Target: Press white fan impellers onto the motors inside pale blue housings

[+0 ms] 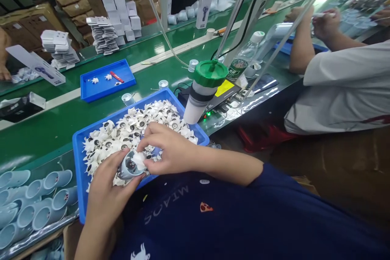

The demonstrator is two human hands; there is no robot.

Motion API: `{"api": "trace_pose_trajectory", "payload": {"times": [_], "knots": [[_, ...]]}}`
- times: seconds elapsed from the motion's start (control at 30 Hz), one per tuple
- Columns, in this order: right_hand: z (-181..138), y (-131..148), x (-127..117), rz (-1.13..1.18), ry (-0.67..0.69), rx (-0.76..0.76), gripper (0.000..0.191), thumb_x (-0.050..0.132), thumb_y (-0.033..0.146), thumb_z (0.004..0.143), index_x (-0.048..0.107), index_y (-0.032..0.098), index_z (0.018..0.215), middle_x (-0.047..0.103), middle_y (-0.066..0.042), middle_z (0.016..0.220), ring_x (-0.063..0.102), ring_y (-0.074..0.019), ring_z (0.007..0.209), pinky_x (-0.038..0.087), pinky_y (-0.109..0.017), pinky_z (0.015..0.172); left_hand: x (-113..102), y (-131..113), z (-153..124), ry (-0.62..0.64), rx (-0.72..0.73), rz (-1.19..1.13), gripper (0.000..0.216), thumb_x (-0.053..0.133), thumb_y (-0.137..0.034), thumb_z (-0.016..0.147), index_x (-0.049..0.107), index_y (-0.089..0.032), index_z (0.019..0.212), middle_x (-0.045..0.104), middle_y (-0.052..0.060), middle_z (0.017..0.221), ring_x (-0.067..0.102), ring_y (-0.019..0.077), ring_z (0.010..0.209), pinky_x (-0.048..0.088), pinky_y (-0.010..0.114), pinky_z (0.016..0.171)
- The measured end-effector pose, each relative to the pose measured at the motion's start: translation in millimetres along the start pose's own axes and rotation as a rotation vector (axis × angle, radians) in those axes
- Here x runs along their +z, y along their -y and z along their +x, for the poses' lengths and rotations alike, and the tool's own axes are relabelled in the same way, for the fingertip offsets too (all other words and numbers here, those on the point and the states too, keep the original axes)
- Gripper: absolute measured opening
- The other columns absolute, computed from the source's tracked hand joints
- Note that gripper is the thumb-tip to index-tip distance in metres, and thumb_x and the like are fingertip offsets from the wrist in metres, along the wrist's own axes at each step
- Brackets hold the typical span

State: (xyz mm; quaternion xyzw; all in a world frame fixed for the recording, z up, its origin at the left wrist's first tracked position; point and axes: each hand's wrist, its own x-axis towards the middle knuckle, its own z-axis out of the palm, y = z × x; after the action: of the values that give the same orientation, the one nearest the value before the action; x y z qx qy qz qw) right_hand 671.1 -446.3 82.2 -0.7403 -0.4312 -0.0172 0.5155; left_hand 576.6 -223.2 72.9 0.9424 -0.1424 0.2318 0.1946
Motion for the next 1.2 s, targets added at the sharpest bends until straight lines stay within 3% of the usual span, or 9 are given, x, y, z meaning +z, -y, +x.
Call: {"api": "trace_pose_trajectory", "payload": {"times": [0.2,0.37,0.47,0.7,0.83,0.93,1.0,1.1,1.2], "knots": [[2.8,13.8,3.2,-0.264,0.145,0.017,0.021,0.071,0.028,0.092,0.078,0.02,0.11,0.063,-0.008,0.104,0.056,-0.0235,0.101,0.042,-0.038,0.09,-3.7,-3.6,-4.1,-0.007,0.06,0.081,0.046,0.066,-0.048,0.099,0.062,-0.03,0.141,0.079,0.007,0.126,0.076,0.0277,0.112,0.055,0.039,0.095],[5.5,17.1,-0.8,-0.206,0.073,-0.06,0.025,0.067,0.022,0.089,0.077,0.015,0.112,0.063,-0.008,0.106,0.057,-0.0199,0.096,0.041,-0.035,0.088,-4.2,-3.8,-8.3,-0.013,-0.038,0.072,0.05,0.064,-0.055,0.099,0.063,-0.029,0.141,0.079,0.007,0.125,0.076,0.0294,0.11,0.055,0.04,0.093],[6.2,20.6,-2.6,-0.291,0.139,-0.08,0.022,0.068,0.024,0.093,0.078,0.018,0.112,0.064,-0.008,0.107,0.057,-0.0223,0.102,0.038,-0.037,0.09,-4.5,-3.9,-8.8,-0.013,-0.001,0.049,0.049,0.065,-0.054,0.1,0.062,-0.029,0.142,0.079,0.007,0.126,0.076,0.028,0.112,0.055,0.039,0.096],[17.6,25.4,-4.8,-0.298,0.399,0.065,0.021,0.074,0.032,0.099,0.08,0.023,0.118,0.063,-0.007,0.11,0.058,-0.0227,0.107,0.033,-0.035,0.083,-1.4,-5.4,-9.2,-0.068,0.108,0.07,0.058,0.074,-0.037,0.096,0.057,-0.029,0.151,0.078,0.008,0.128,0.073,0.0276,0.121,0.053,0.038,0.103],[21.1,14.1,-3.5,-0.217,0.421,0.138,0.021,0.078,0.033,0.097,0.082,0.023,0.115,0.06,-0.006,0.107,0.058,-0.0217,0.105,0.034,-0.035,0.084,6.0,-3.2,-5.5,-0.037,0.131,0.083,0.049,0.07,-0.048,0.098,0.063,-0.025,0.141,0.081,0.008,0.122,0.077,0.027,0.11,0.054,0.036,0.093],[13.2,2.3,-5.6,-0.171,0.341,0.121,0.015,0.077,0.033,0.098,0.084,0.02,0.103,0.058,-0.005,0.101,0.057,-0.0204,0.099,0.038,-0.036,0.087,5.9,5.9,-2.4,-0.012,0.118,0.055,0.05,0.069,-0.055,0.097,0.065,-0.025,0.137,0.082,0.007,0.116,0.078,0.0249,0.099,0.056,0.036,0.088],[1.2,-5.2,-13.6,-0.082,0.237,0.015,0.017,0.075,0.032,0.099,0.082,0.019,0.093,0.056,-0.004,0.095,0.056,-0.018,0.093,0.042,-0.034,0.086,0.9,19.0,-0.3,-0.027,0.085,0.038,0.05,0.072,-0.054,0.095,0.065,-0.027,0.136,0.081,0.006,0.117,0.077,0.0252,0.101,0.056,0.037,0.092],[-24.2,-14.7,-34.2,0.025,-0.009,-0.142,0.018,0.07,0.032,0.102,0.078,0.018,0.092,0.057,-0.004,0.094,0.058,-0.0158,0.088,0.05,-0.031,0.081,-9.5,51.0,9.0,-0.099,-0.039,0.061,0.048,0.074,-0.057,0.091,0.069,-0.027,0.129,0.077,0.009,0.124,0.073,0.0289,0.113,0.056,0.044,0.101],[-49.7,-23.4,-51.3,-0.01,-0.262,-0.159,0.015,0.067,0.027,0.103,0.076,0.02,0.093,0.059,-0.004,0.09,0.061,-0.0144,0.082,0.054,-0.028,0.077,-13.4,91.4,37.9,-0.079,-0.245,0.067,0.063,0.068,-0.068,0.088,0.066,-0.024,0.133,0.074,0.011,0.125,0.072,0.0278,0.107,0.059,0.043,0.093]]}}
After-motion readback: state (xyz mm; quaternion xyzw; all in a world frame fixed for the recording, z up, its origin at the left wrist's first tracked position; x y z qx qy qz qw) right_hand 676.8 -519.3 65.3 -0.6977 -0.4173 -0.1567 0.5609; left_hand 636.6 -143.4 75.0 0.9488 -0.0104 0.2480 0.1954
